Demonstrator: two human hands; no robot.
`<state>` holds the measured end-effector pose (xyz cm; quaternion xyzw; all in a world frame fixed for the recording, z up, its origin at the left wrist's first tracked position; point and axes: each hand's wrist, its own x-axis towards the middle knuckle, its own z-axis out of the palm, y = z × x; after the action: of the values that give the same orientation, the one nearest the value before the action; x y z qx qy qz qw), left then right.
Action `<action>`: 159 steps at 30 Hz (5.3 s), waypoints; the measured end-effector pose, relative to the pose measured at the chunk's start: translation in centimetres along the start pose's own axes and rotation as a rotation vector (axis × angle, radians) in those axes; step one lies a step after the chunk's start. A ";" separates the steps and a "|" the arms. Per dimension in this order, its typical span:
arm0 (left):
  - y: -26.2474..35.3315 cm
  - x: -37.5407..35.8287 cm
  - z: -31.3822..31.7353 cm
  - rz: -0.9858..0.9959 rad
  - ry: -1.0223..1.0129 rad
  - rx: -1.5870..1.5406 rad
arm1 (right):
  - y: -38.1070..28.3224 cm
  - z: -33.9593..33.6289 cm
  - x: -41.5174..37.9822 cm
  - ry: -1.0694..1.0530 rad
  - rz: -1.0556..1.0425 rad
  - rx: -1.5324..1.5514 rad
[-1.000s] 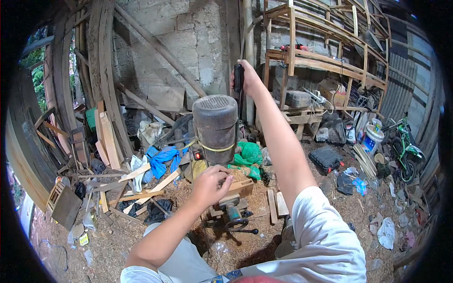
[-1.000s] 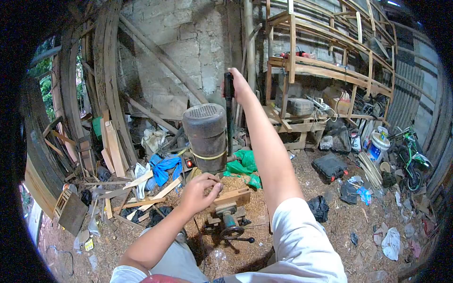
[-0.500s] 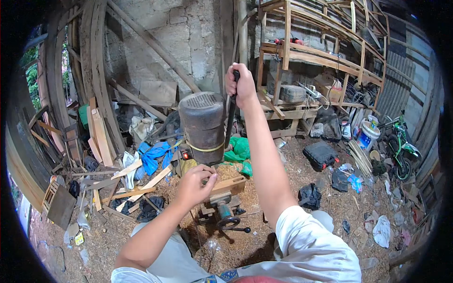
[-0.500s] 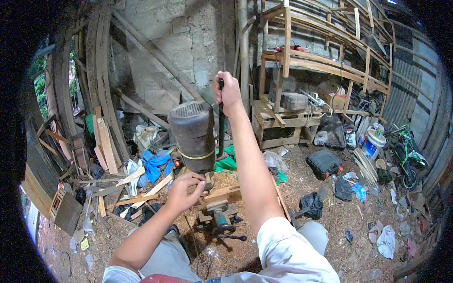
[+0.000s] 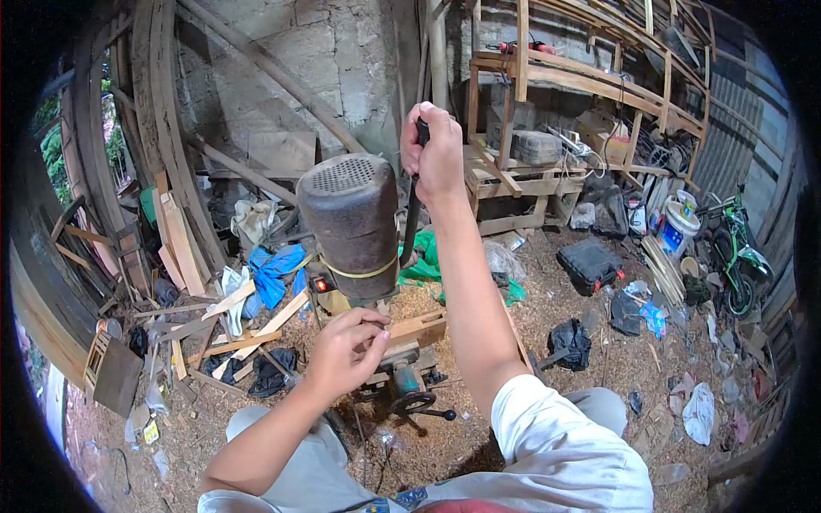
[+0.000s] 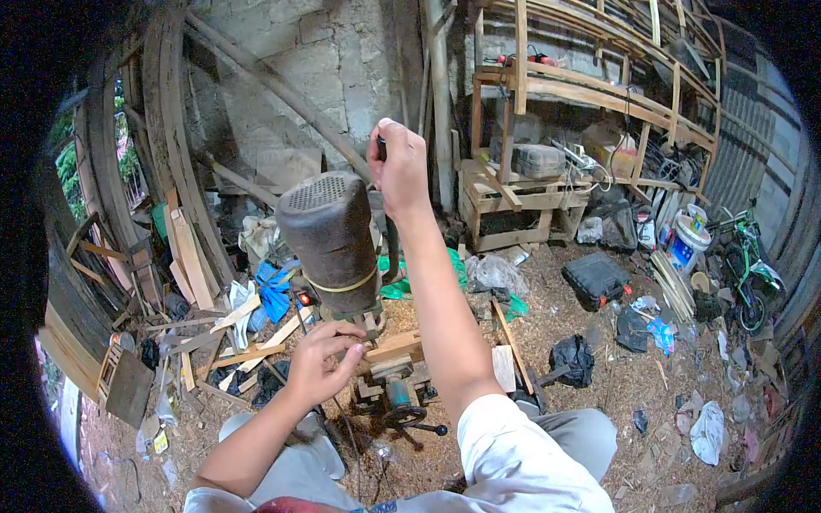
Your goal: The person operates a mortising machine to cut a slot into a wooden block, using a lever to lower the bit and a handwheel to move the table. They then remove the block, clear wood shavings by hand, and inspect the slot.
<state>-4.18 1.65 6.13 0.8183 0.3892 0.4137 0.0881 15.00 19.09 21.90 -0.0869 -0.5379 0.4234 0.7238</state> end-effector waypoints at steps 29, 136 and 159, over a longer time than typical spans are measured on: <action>-1.4 1.9 -1.7 -0.115 -0.131 -0.061 | -0.7 -5.5 -15.6 -0.269 -0.337 -0.048; 0.2 0.4 2.6 0.046 -1.090 0.476 | -5.5 -5.9 -12.1 -0.451 0.191 0.124; -0.8 -6.8 9.9 -0.014 -1.730 0.384 | 18.9 -11.4 -7.9 -0.149 0.342 -0.574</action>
<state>0.33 -0.87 -4.68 0.8427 0.2540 -0.4230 0.2153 14.39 29.15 0.69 -0.3448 -0.6642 0.3751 0.5470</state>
